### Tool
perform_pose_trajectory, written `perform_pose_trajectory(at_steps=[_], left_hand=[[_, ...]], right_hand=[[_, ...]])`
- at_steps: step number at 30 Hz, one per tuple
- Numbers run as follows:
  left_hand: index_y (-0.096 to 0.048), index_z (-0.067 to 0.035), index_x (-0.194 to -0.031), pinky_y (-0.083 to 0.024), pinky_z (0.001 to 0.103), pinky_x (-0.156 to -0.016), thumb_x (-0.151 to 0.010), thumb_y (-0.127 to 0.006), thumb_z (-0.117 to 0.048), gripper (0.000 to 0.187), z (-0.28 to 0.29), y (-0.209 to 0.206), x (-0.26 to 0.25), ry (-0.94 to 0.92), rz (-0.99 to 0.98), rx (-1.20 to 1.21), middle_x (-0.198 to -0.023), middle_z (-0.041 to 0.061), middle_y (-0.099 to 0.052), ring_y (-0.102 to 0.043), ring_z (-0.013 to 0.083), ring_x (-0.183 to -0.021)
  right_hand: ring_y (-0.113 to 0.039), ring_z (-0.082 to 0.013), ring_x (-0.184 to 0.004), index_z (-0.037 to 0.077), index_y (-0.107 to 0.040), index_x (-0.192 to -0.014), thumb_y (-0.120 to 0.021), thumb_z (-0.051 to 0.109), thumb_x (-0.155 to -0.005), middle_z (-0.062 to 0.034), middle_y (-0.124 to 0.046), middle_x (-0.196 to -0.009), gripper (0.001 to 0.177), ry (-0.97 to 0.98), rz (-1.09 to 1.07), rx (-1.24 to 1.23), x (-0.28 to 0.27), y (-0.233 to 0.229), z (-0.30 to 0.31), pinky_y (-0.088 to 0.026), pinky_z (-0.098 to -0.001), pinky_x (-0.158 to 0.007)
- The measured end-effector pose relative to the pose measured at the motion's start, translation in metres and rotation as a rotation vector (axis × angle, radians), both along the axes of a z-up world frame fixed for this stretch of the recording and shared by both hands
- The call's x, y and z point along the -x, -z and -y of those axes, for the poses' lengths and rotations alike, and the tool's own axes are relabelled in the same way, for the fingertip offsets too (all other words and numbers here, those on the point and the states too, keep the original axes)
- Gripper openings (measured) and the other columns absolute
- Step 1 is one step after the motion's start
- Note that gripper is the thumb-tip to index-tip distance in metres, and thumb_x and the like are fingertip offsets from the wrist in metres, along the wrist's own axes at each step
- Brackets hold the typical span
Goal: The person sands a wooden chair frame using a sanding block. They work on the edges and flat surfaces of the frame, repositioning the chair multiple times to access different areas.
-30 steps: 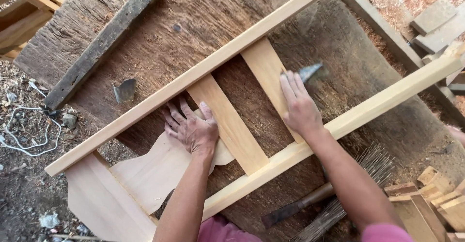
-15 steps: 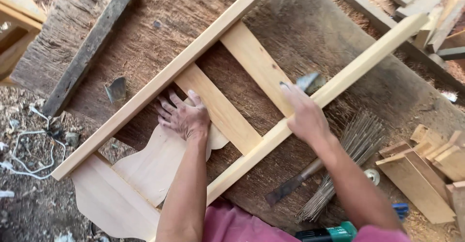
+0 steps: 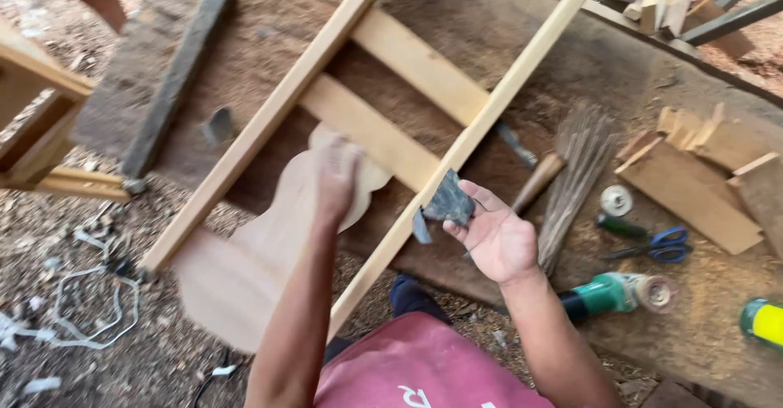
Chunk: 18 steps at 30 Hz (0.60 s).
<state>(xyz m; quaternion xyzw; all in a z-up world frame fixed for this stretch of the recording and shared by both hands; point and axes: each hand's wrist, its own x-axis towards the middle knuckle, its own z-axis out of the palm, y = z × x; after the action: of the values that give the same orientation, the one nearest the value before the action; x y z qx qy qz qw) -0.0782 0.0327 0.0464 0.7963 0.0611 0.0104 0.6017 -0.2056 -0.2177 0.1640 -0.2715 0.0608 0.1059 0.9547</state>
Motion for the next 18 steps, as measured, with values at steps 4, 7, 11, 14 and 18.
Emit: perform_pose_trajectory(at_steps=[4, 7, 11, 14, 18], left_hand=[[-0.061, -0.014, -0.142, -0.046, 0.043, -0.112, -0.074, -0.089, -0.030, 0.075, -0.058, -0.134, 0.107, 0.403, -0.176, 0.424, -0.125, 0.017, -0.071, -0.067, 0.0305, -0.119], [-0.057, -0.023, -0.145, -0.057, 0.027, -0.075, -0.080, -0.085, -0.023, 0.071, -0.154, -0.161, 0.145, 0.338, -0.217, 0.367, -0.091, 0.004, -0.073, -0.069, 0.0115, -0.081], [-0.067, -0.009, -0.124, -0.060, 0.024, -0.073, -0.089, -0.065, -0.005, 0.036, -0.281, -0.166, 0.181, 0.336, -0.326, 0.638, -0.086, 0.012, -0.075, -0.071, 0.0129, -0.079], [-0.070, -0.004, -0.116, -0.060, 0.028, -0.081, -0.091, -0.055, -0.006, 0.029, -0.347, -0.141, 0.199, 0.367, -0.439, 0.770, -0.092, 0.018, -0.075, -0.072, 0.0174, -0.086], [-0.061, 0.004, -0.130, -0.063, 0.037, -0.079, -0.094, -0.053, -0.004, 0.038, -0.404, -0.158, 0.215, 0.355, -0.471, 1.040, -0.091, 0.023, -0.073, -0.075, 0.0273, -0.082]], right_hand=[[-0.062, -0.0358, -0.123, -0.005, -0.051, -0.145, -0.078, 0.051, -0.070, -0.0209, -0.060, -0.144, 0.097, -0.114, -0.006, -0.011, 0.015, -0.005, -0.103, -0.054, -0.0535, -0.100], [-0.062, -0.0349, -0.124, -0.009, -0.042, -0.150, -0.072, 0.051, -0.076, -0.0200, -0.060, -0.144, 0.100, -0.166, 0.102, 0.099, 0.025, -0.014, -0.194, -0.057, -0.0529, -0.091], [-0.063, -0.0265, -0.119, -0.009, -0.047, -0.147, -0.070, 0.046, -0.074, -0.0173, -0.059, -0.145, 0.095, -0.240, 0.116, 0.090, 0.040, 0.007, -0.284, -0.058, -0.0386, -0.082], [-0.063, -0.0271, -0.120, -0.009, -0.047, -0.146, -0.077, 0.055, -0.068, -0.0200, -0.055, -0.150, 0.105, -0.267, 0.169, 0.054, 0.049, 0.008, -0.345, -0.060, -0.0375, -0.081], [-0.064, -0.0345, -0.122, -0.010, -0.054, -0.139, -0.075, 0.065, -0.066, -0.0221, -0.062, -0.140, 0.107, -0.197, 0.195, 0.105, 0.064, -0.036, -0.413, -0.060, -0.0458, -0.087]])
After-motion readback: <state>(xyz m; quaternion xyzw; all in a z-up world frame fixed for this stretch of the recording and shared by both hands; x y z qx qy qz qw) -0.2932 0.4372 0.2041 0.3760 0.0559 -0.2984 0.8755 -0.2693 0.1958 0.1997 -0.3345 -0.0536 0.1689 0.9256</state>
